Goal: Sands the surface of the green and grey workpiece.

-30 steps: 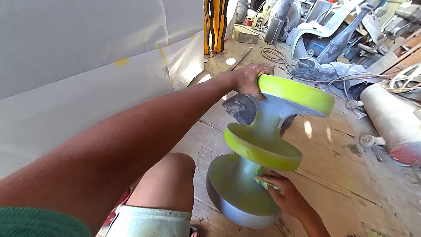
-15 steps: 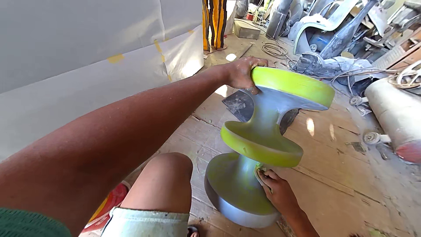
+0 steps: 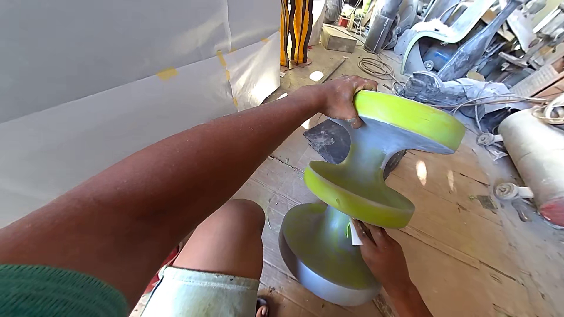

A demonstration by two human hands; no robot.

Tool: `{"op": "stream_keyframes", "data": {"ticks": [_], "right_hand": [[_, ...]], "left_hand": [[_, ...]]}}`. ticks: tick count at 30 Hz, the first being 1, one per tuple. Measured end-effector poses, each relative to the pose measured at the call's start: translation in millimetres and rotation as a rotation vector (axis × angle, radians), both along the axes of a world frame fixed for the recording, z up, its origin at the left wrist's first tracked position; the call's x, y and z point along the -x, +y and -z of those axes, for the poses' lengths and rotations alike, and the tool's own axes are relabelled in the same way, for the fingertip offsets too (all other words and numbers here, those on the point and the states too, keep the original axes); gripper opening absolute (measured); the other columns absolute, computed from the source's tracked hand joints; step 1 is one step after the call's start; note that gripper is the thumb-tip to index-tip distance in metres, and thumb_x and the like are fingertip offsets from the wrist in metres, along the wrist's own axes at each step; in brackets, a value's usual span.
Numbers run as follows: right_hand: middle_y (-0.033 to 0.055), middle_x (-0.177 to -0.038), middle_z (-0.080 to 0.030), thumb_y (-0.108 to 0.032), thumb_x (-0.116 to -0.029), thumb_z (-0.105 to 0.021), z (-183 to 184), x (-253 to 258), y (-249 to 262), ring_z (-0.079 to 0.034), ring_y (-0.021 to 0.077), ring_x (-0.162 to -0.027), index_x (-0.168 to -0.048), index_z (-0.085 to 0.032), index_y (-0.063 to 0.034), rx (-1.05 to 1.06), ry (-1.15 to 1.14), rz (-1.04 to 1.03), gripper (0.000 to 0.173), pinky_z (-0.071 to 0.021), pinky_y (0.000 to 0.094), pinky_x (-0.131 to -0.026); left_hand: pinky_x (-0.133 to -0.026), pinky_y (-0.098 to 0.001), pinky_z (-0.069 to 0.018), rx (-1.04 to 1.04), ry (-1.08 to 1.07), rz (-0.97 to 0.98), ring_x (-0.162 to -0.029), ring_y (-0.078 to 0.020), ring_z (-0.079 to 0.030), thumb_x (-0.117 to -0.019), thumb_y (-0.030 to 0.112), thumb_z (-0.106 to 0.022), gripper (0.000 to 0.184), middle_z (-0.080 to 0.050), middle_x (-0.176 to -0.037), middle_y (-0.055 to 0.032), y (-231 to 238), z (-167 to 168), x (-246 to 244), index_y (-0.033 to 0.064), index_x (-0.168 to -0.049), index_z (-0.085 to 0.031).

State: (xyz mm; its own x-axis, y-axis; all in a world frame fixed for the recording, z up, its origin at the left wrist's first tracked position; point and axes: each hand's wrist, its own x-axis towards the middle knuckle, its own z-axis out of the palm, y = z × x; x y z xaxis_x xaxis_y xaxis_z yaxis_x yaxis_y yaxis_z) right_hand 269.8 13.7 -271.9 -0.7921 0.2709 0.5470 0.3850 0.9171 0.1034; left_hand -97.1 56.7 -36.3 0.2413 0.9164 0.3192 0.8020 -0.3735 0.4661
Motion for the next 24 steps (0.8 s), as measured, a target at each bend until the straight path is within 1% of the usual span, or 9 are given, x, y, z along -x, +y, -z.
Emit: {"op": "stream_keyframes", "data": {"ticks": [2, 5, 7, 9, 13, 16, 19, 21, 24], "right_hand": [[0.0181, -0.123, -0.067, -0.001, -0.0851, -0.068, 3.8, 11.9, -15.6, -0.072, 0.0323, -0.096, -0.138, -0.067, -0.0208, -0.015, -0.117, 0.120, 0.056, -0.0605, 0.0371, -0.062], [0.0168, -0.134, -0.062, 0.001, -0.0818, -0.072, 11.9, 19.0, -28.4, -0.067, 0.0327, -0.111, -0.143, -0.062, -0.0236, 0.049, -0.252, 0.175, 0.067, -0.0617, 0.0367, -0.073], [0.0140, -0.130, -0.064, 0.000, -0.0833, -0.071, 12.0, 16.3, -30.6, -0.067, 0.0300, -0.113, -0.139, -0.065, -0.0269, 0.131, -0.289, 0.139, 0.062, -0.0613, 0.0365, -0.079], [0.0097, -0.126, -0.066, -0.003, -0.0858, -0.067, 4.4, 10.3, -30.0, -0.067, 0.0253, -0.110, -0.133, -0.070, -0.0302, 0.295, -0.331, 0.072, 0.054, -0.0606, 0.0369, -0.083], [0.0020, -0.130, -0.063, -0.014, -0.0968, -0.053, -23.8, 2.5, -16.4, -0.061, 0.0175, -0.120, -0.135, -0.066, -0.0372, 0.685, -0.602, -0.046, 0.047, -0.0550, 0.0378, -0.098], [-0.0003, -0.131, -0.063, -0.018, -0.1013, -0.047, -35.8, -0.1, 0.0, -0.060, 0.0144, -0.120, -0.135, -0.066, -0.0390, 0.886, -0.734, -0.156, 0.044, -0.0521, 0.0396, -0.101], [-0.0020, -0.134, -0.063, -0.021, -0.1025, -0.046, -44.1, 0.7, 9.1, -0.059, 0.0143, -0.124, -0.133, -0.067, -0.0408, 0.980, -0.829, -0.174, 0.042, -0.0499, 0.0432, -0.104], [-0.0031, -0.132, -0.066, -0.025, -0.1015, -0.047, -45.0, -5.1, 14.5, -0.060, 0.0128, -0.124, -0.128, -0.070, -0.0396, 1.001, -0.762, -0.162, 0.038, -0.0496, 0.0435, -0.105], [-0.0070, -0.121, -0.071, -0.022, -0.0994, -0.051, -23.8, -24.9, 24.1, -0.064, 0.0074, -0.116, -0.126, -0.074, -0.0333, 0.943, -0.264, -0.173, 0.036, -0.0550, 0.0375, -0.102]], "left_hand": [[-0.083, -0.0420, -0.0564, -0.009, 0.001, 0.009, -0.093, -0.0168, -0.068, -0.0679, 0.024, -0.092, 0.051, -0.070, -0.099, -0.0044, 1.3, 0.0, -2.0, 0.0119, -0.110, -0.065], [-0.082, -0.0434, -0.0561, -0.019, 0.011, 0.011, -0.092, -0.0182, -0.068, -0.0676, 0.024, -0.091, 0.050, -0.070, -0.098, -0.0053, 1.6, 0.5, -2.8, 0.0113, -0.108, -0.065], [-0.084, -0.0432, -0.0562, -0.023, 0.018, 0.010, -0.095, -0.0186, -0.068, -0.0682, 0.025, -0.092, 0.051, -0.070, -0.100, -0.0058, 1.1, 0.1, -3.9, 0.0112, -0.109, -0.064], [-0.085, -0.0415, -0.0562, -0.028, 0.020, 0.012, -0.096, -0.0170, -0.068, -0.0681, 0.026, -0.092, 0.051, -0.070, -0.101, -0.0044, 1.8, 0.2, -5.2, 0.0120, -0.110, -0.065], [-0.084, -0.0402, -0.0555, -0.055, 0.050, 0.023, -0.095, -0.0161, -0.067, -0.0681, 0.028, -0.091, 0.052, -0.069, -0.100, -0.0037, 2.3, 0.2, -8.3, 0.0120, -0.109, -0.064], [-0.085, -0.0410, -0.0555, -0.060, 0.069, 0.022, -0.095, -0.0167, -0.067, -0.0677, 0.028, -0.091, 0.052, -0.070, -0.100, -0.0038, 0.8, -3.3, -14.9, 0.0120, -0.109, -0.064], [-0.082, -0.0408, -0.0557, -0.054, 0.061, 0.039, -0.093, -0.0163, -0.067, -0.0673, 0.027, -0.091, 0.050, -0.069, -0.098, -0.0036, 0.7, -4.6, -18.0, 0.0117, -0.107, -0.064], [-0.081, -0.0404, -0.0562, -0.047, 0.047, 0.044, -0.092, -0.0157, -0.067, -0.0674, 0.025, -0.091, 0.050, -0.069, -0.097, -0.0033, 1.0, -4.3, -18.0, 0.0120, -0.107, -0.064], [-0.080, -0.0398, -0.0571, -0.036, 0.021, 0.033, -0.089, -0.0153, -0.068, -0.0671, 0.024, -0.092, 0.051, -0.070, -0.096, -0.0029, 0.3, -2.8, -12.8, 0.0123, -0.108, -0.065]]}}
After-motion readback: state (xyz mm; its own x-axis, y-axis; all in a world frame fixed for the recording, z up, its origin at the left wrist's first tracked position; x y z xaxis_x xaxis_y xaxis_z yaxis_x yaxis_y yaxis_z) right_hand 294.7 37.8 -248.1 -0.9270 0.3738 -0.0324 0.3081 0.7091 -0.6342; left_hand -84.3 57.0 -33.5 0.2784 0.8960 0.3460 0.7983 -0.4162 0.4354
